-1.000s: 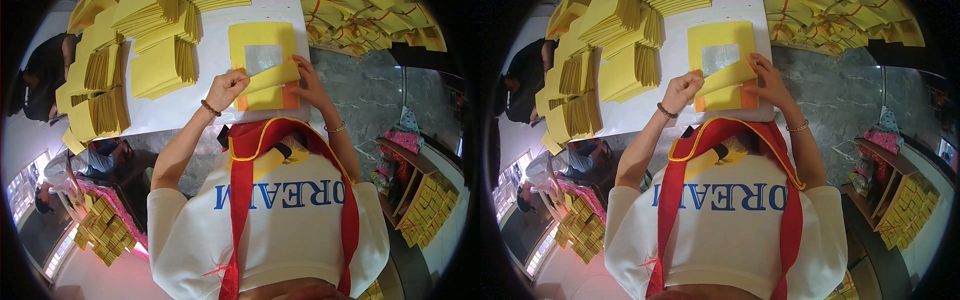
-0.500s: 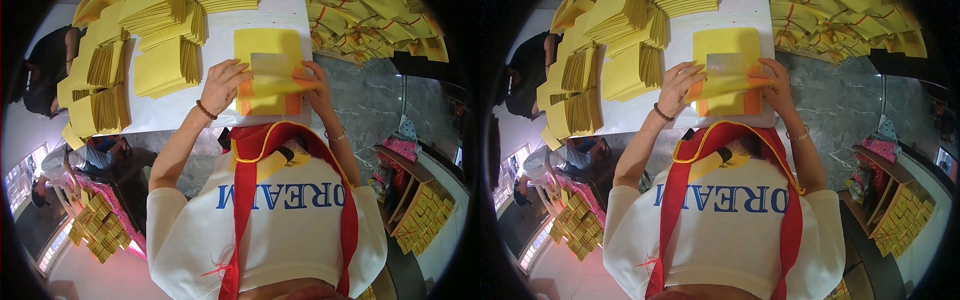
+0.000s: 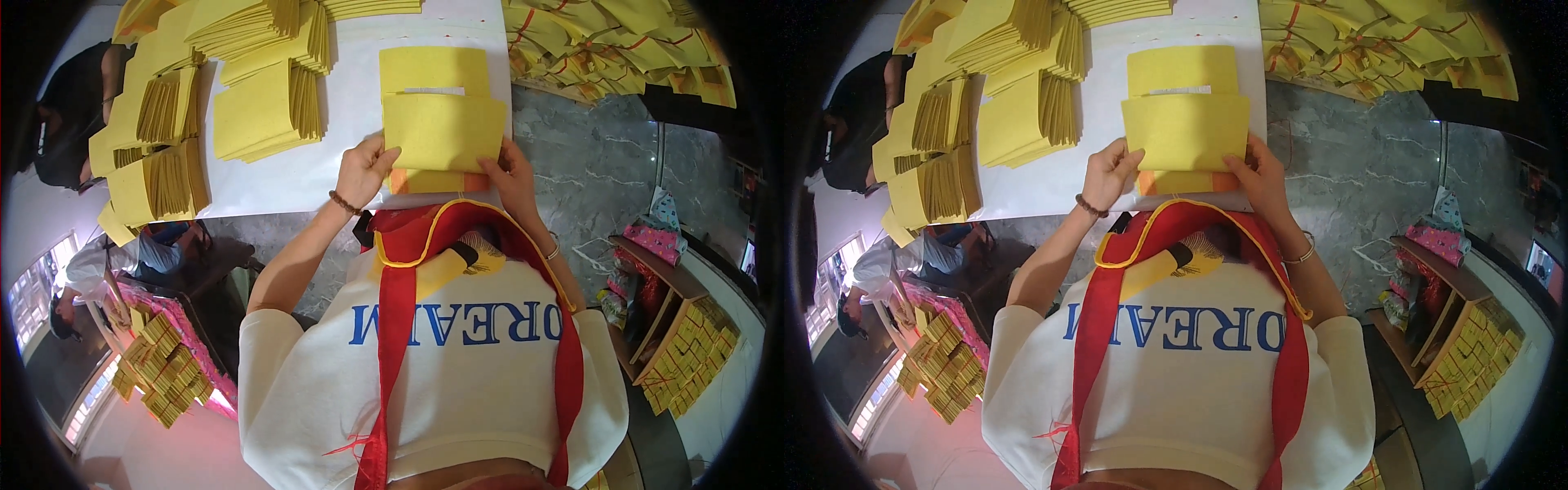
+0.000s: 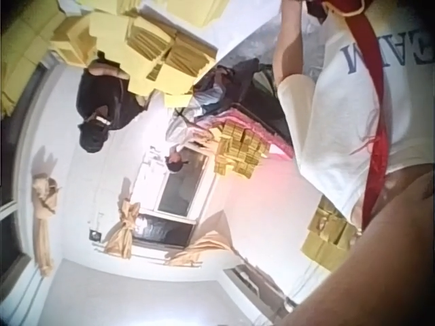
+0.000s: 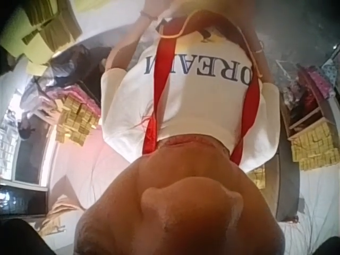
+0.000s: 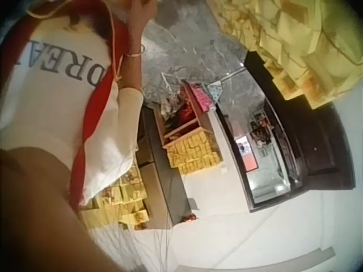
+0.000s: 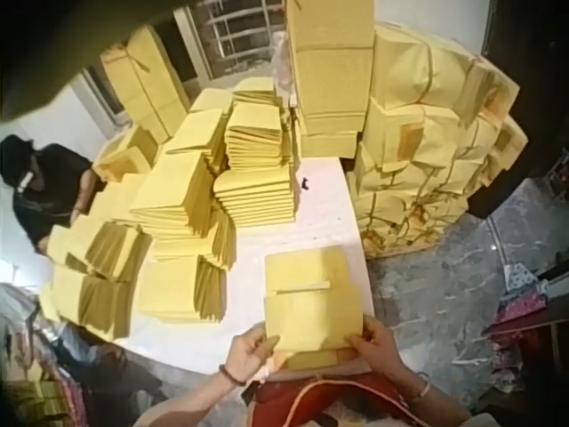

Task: Folding individual sheets of yellow paper with foil centers and stacking them.

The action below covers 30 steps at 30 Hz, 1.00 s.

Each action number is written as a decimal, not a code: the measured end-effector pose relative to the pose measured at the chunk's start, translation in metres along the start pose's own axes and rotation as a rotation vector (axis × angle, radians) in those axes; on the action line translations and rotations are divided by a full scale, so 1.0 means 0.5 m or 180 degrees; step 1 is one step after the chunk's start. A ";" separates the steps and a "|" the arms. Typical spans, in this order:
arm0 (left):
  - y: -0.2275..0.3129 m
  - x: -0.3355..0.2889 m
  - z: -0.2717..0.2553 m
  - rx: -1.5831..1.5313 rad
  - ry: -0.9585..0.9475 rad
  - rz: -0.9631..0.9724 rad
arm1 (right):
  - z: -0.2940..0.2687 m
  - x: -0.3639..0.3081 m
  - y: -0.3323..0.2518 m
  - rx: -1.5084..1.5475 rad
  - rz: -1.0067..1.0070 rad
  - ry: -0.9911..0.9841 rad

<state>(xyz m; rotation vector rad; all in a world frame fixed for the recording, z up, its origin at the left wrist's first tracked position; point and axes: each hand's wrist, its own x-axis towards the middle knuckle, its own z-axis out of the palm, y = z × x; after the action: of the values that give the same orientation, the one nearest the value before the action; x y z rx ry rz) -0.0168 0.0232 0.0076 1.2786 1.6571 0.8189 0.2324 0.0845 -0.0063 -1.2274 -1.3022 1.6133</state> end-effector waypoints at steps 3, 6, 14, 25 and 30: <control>-0.010 0.013 0.011 -0.0461 0.0011 -0.0563 | 0.007 0.002 -0.030 -0.0101 0.0136 0.0008; -0.038 0.014 0.030 -0.1083 0.0313 -0.0389 | -0.005 0.008 -0.015 -0.1225 0.0045 -0.0098; 0.002 0.017 0.016 -0.0617 0.0243 -0.0411 | 0.006 0.024 0.011 -0.0934 -0.0041 0.0218; 0.078 0.073 0.097 0.2665 0.0451 0.1870 | 0.011 0.021 -0.009 -0.1413 -0.0323 0.0289; 0.031 0.088 0.115 0.2735 0.0249 0.1815 | 0.020 0.021 -0.016 -0.2558 -0.0971 0.0683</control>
<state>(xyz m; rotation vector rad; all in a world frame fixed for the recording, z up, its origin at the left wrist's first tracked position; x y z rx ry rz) 0.0375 0.0696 -0.0127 2.4121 1.7939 0.4551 0.2197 0.0933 -0.0009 -1.4976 -1.9597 0.7131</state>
